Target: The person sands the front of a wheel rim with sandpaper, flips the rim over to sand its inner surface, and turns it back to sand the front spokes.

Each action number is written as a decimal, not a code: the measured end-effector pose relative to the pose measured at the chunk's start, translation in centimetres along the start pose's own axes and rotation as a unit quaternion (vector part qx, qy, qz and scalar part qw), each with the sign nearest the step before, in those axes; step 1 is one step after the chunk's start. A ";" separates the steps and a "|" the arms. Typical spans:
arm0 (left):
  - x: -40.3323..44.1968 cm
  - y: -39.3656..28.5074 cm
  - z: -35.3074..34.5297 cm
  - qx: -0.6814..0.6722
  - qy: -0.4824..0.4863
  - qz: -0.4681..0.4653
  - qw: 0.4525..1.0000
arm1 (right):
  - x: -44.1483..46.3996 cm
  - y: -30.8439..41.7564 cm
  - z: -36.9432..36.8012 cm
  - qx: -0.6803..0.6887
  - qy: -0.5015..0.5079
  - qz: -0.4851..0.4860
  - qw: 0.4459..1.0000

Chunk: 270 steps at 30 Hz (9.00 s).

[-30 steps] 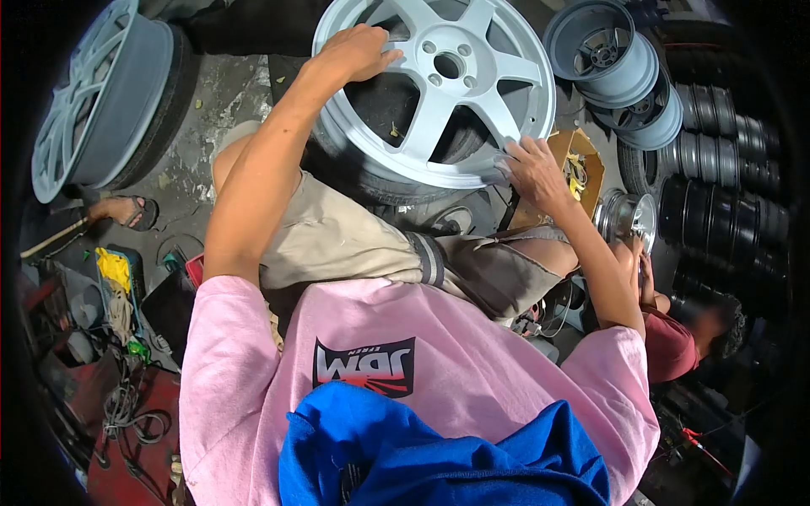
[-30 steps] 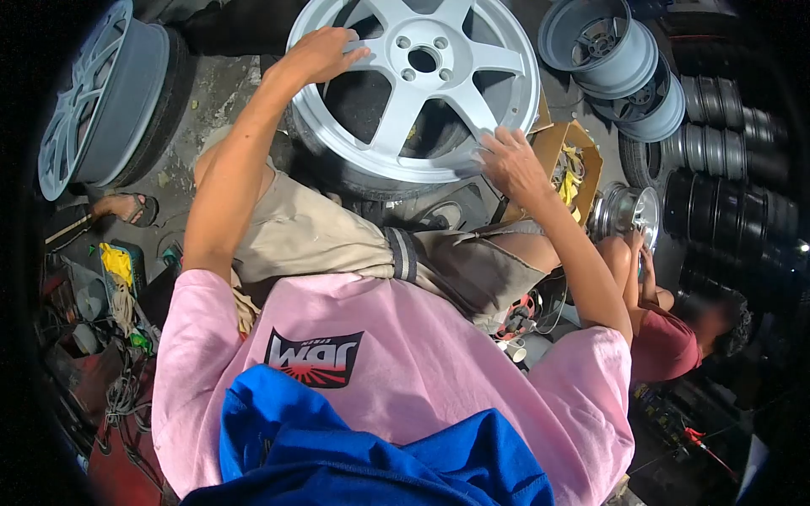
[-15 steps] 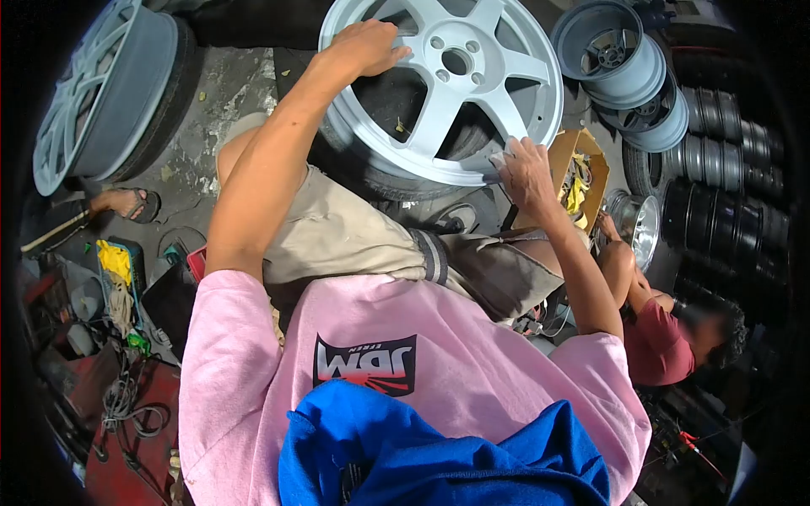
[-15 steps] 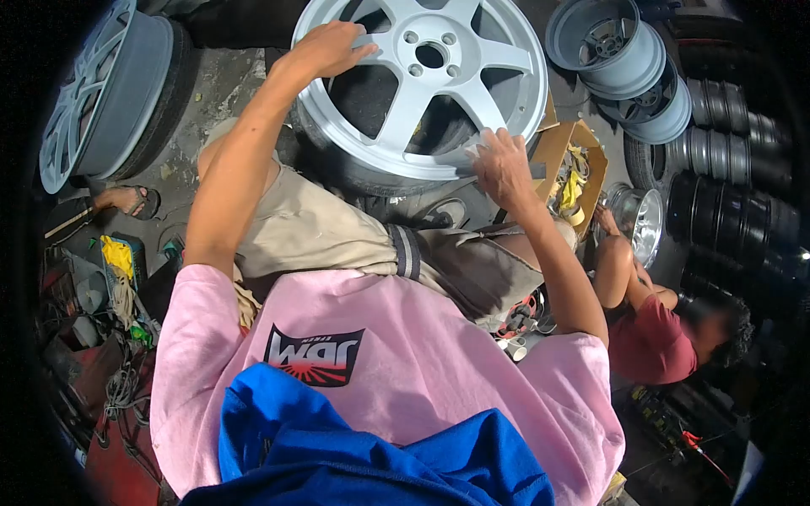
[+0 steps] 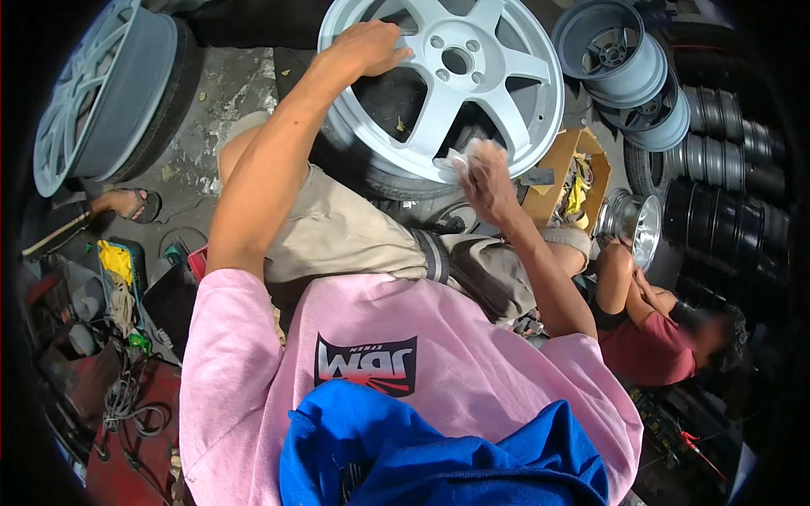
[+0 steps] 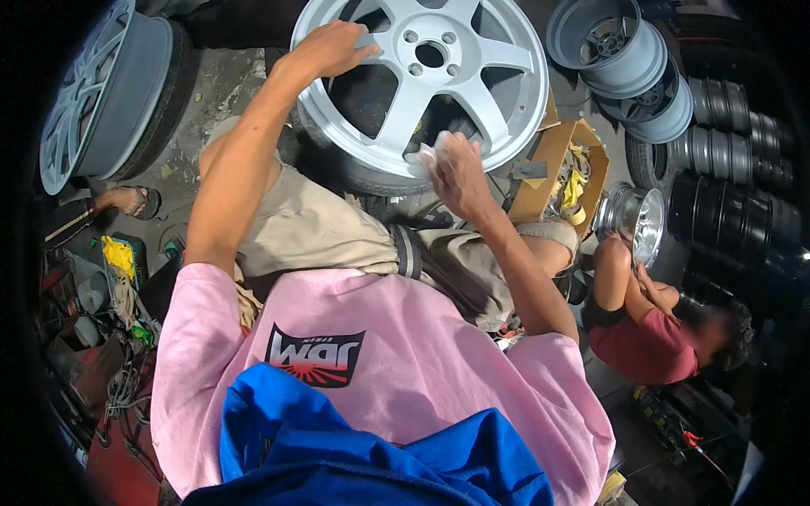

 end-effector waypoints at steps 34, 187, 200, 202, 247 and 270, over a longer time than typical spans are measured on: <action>0.2 1.0 0.0 0.005 -0.032 -0.013 0.999 | 0.7 -2.1 1.9 -0.014 0.027 0.016 0.999; -1.4 -1.8 2.0 -0.170 0.005 -0.046 0.984 | 1.6 -0.8 1.5 0.361 0.054 -0.163 0.917; -1.6 -1.2 1.9 -0.130 -0.042 -0.072 0.988 | 1.0 2.9 1.1 0.184 0.135 -0.099 0.969; -1.7 -1.3 1.9 -0.150 -0.025 -0.052 0.987 | 0.3 3.6 2.0 0.174 0.067 -0.080 0.979; -2.4 -1.7 3.9 -0.105 -0.053 -0.032 0.993 | 2.9 -1.4 -0.3 0.214 0.127 0.083 0.965; -1.7 -2.4 3.9 -0.110 -0.049 -0.034 0.992 | 3.6 -0.5 -0.5 0.206 0.123 0.042 0.970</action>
Point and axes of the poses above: each hand's wrist, its own x-axis towards the middle knuckle, its own z-axis out of the back of the hand, y = z × x, the point moved 9 cm from there along x, towards the middle knuckle, and after that the axes turned 11 degrees about -x, right-handed, at the moved point
